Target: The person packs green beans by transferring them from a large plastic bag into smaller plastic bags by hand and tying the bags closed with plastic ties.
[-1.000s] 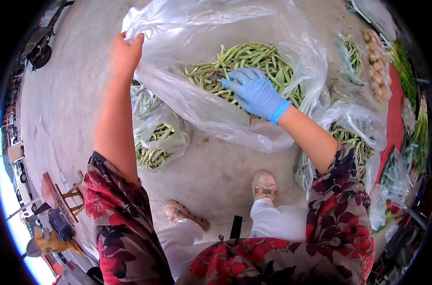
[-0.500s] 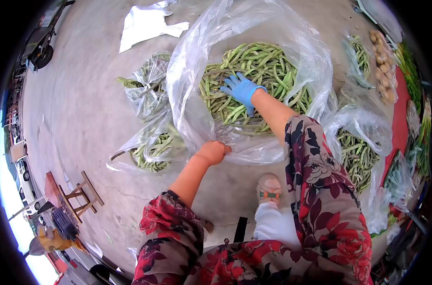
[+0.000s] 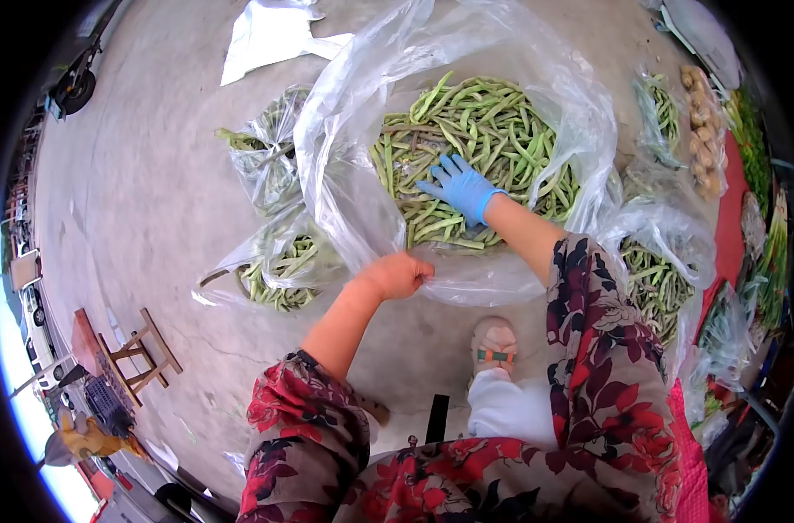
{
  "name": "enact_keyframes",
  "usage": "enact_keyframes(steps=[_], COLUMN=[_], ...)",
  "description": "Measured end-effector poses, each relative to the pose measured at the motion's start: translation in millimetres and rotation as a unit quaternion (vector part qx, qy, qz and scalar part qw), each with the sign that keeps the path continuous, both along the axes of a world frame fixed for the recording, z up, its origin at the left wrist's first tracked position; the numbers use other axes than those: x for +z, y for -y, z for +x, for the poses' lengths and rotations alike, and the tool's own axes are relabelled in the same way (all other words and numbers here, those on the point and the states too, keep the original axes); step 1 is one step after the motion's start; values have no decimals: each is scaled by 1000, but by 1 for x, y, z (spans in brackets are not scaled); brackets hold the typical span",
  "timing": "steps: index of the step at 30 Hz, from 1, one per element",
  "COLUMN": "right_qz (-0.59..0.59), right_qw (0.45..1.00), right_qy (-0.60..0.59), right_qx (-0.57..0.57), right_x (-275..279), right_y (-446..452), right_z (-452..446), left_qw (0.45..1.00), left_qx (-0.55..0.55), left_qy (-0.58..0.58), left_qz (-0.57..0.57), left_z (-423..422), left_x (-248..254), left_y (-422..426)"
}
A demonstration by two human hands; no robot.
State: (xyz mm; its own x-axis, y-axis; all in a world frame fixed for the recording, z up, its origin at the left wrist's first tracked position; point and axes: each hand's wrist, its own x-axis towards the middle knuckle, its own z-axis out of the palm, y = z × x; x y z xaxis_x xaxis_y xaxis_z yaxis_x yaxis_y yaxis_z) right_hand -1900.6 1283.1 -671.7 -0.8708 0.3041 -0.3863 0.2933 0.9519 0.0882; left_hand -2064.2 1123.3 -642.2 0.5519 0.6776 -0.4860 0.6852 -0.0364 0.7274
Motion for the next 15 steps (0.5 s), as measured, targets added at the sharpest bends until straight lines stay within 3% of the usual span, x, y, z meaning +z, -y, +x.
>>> enact_keyframes(steps=[3, 7, 10, 15], right_qz=[-41, -19, -102, -159], right_qw=[999, 996, 990, 940], right_qy=[2, -84, -32, -224], right_qx=[-34, -24, -93, -203], right_x=[-5, -11, 40, 92], right_y=[-8, 3, 5, -5], right_z=[-7, -1, 1, 40], left_qw=[1000, 997, 996, 993], left_qx=[25, 69, 66, 56], left_qy=[-9, 3, 6, -11], left_qz=[11, 45, 62, 105], left_z=[-2, -10, -7, -2], left_x=[3, 5, 16, 28], left_y=[8, 13, 11, 6])
